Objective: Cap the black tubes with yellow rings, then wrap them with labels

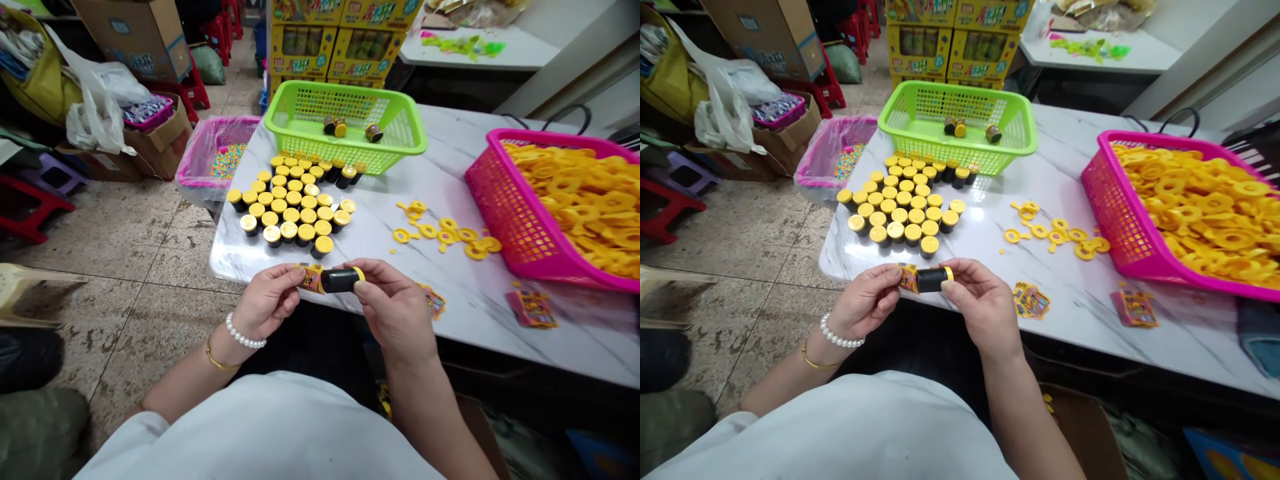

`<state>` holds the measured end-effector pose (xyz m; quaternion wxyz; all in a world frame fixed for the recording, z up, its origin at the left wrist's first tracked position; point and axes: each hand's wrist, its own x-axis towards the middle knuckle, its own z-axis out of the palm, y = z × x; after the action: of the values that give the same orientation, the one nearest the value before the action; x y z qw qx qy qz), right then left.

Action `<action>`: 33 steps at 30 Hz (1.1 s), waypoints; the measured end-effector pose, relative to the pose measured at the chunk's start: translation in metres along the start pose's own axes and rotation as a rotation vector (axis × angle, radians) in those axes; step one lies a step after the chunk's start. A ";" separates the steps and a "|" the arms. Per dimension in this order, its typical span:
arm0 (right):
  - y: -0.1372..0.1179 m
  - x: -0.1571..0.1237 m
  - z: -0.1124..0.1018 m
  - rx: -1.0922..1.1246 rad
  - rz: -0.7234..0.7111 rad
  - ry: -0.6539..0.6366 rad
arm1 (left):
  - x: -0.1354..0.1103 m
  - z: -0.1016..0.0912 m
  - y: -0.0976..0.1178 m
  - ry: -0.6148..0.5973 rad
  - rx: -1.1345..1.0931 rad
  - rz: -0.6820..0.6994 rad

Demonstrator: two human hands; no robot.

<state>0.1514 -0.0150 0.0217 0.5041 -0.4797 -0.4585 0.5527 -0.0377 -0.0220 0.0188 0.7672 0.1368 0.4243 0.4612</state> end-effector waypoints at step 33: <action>-0.010 -0.022 0.013 -0.206 -0.076 0.062 | -0.002 -0.008 -0.008 -0.022 0.026 0.021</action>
<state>0.1405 -0.0361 0.0349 0.4867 -0.5282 -0.5151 0.4678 -0.0395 -0.0293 0.0096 0.7651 0.1563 0.4203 0.4621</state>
